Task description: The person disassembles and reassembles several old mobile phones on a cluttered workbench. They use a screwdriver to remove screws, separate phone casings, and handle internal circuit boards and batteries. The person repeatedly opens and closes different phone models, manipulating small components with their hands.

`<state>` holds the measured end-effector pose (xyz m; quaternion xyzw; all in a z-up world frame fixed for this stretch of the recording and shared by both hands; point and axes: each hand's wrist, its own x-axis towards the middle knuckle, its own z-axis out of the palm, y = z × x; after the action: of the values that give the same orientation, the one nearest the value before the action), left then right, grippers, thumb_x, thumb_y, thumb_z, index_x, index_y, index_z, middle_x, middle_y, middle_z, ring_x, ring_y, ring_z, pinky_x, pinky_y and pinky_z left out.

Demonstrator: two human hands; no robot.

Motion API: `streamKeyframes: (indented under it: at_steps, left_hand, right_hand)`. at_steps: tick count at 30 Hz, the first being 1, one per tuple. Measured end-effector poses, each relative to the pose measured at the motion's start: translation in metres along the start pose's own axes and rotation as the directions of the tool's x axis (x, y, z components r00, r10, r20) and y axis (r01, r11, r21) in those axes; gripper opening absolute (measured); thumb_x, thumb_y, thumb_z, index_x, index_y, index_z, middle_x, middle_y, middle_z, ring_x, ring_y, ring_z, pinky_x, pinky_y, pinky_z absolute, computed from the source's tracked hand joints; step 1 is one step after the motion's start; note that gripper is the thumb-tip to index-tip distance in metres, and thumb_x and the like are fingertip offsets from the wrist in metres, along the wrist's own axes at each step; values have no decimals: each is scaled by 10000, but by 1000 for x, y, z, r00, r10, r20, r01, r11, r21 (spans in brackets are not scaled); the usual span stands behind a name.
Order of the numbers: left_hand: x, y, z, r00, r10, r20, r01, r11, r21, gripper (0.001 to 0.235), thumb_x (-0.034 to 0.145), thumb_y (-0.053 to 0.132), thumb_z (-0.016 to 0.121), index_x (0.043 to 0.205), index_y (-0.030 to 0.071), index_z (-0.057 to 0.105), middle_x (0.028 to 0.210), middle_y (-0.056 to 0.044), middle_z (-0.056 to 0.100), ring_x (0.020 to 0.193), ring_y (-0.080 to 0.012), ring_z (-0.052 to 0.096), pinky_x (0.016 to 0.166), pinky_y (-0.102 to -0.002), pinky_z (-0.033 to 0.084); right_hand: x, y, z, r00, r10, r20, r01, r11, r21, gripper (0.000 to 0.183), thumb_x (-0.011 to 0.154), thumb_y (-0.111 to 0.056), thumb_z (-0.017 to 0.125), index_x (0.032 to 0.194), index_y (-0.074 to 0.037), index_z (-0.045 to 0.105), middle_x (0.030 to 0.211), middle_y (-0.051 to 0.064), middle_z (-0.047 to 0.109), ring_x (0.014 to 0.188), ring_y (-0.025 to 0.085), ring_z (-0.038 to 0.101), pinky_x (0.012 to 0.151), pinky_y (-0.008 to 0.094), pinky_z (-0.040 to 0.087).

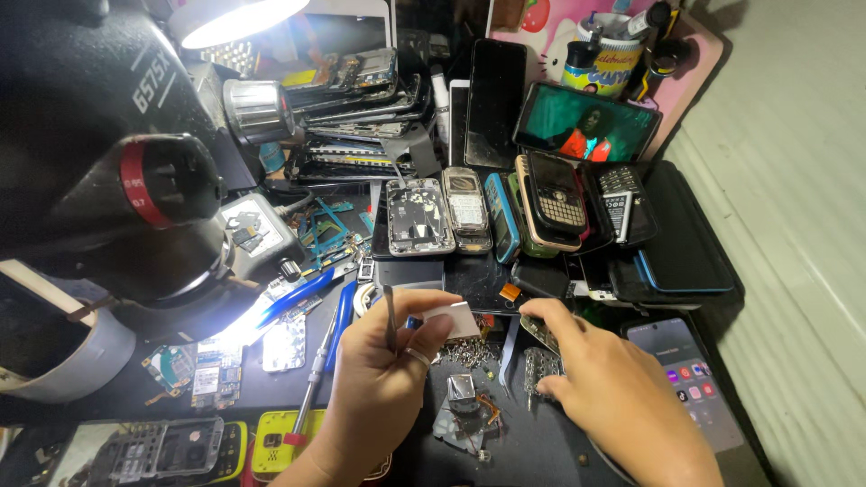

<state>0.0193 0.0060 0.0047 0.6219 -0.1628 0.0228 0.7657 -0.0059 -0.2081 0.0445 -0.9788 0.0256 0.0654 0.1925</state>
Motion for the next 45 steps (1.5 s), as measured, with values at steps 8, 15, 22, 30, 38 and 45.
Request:
streamKeyframes:
  at_steps: [8, 15, 22, 30, 38, 45]
  left_hand:
    - [-3, 16, -2, 984, 177, 7, -165, 902, 399, 98, 928, 38, 735, 1025, 42, 742, 794, 12, 621, 651, -37, 471, 574, -206, 410]
    - [-2, 13, 1, 996, -88, -30, 93, 962, 257, 171, 813, 15, 807, 967, 41, 739, 746, 45, 670, 564, -20, 461, 490, -219, 378]
    - [-3, 15, -1, 982, 29, 184, -91, 937, 338, 159, 805, 55, 854, 881, 39, 715, 752, -22, 653, 648, -94, 559, 560, -256, 454]
    - [-11, 26, 0, 946, 120, 301, -271, 801, 534, 205, 797, 114, 868, 902, 63, 699, 840, -60, 714, 755, -255, 736, 639, -332, 544]
    - [-18, 52, -15, 990, 73, 118, -124, 850, 513, 388, 811, 141, 871, 1143, 111, 671, 920, -48, 758, 848, -151, 769, 736, -295, 608]
    - [-78, 105, -108, 948, 314, 56, -218, 508, 833, 356, 747, -37, 736, 1074, 102, 727, 1053, -64, 714, 980, -174, 736, 775, -289, 586]
  right_hand:
    - [2, -8, 2, 996, 84, 39, -78, 987, -138, 846, 764, -307, 840, 1478, -330, 387, 954, 135, 726, 1043, 378, 686, 825, 505, 537]
    - [6, 7, 2, 999, 29, 14, -30, 993, 116, 705, 778, -216, 805, 1399, -329, 491, 859, 58, 754, 854, 287, 736, 738, 431, 548]
    - [1, 20, -1, 995, -75, -69, 102, 700, 707, 593, 778, -35, 752, 1328, -164, 570, 828, 17, 651, 794, 94, 615, 736, 248, 513]
    - [0, 8, 18, 940, -301, -163, 288, 436, 853, 612, 814, 16, 769, 1370, -97, 539, 899, 45, 647, 854, 92, 605, 771, 232, 516]
    - [12, 9, 22, 944, -151, -294, 315, 146, 938, 607, 958, -350, 674, 1422, -6, 488, 969, 194, 710, 660, 173, 639, 536, 293, 527]
    - [0, 1, 20, 950, -101, -296, 311, 190, 931, 835, 946, -634, 543, 1425, 47, 484, 933, 161, 634, 691, 191, 618, 521, 326, 532]
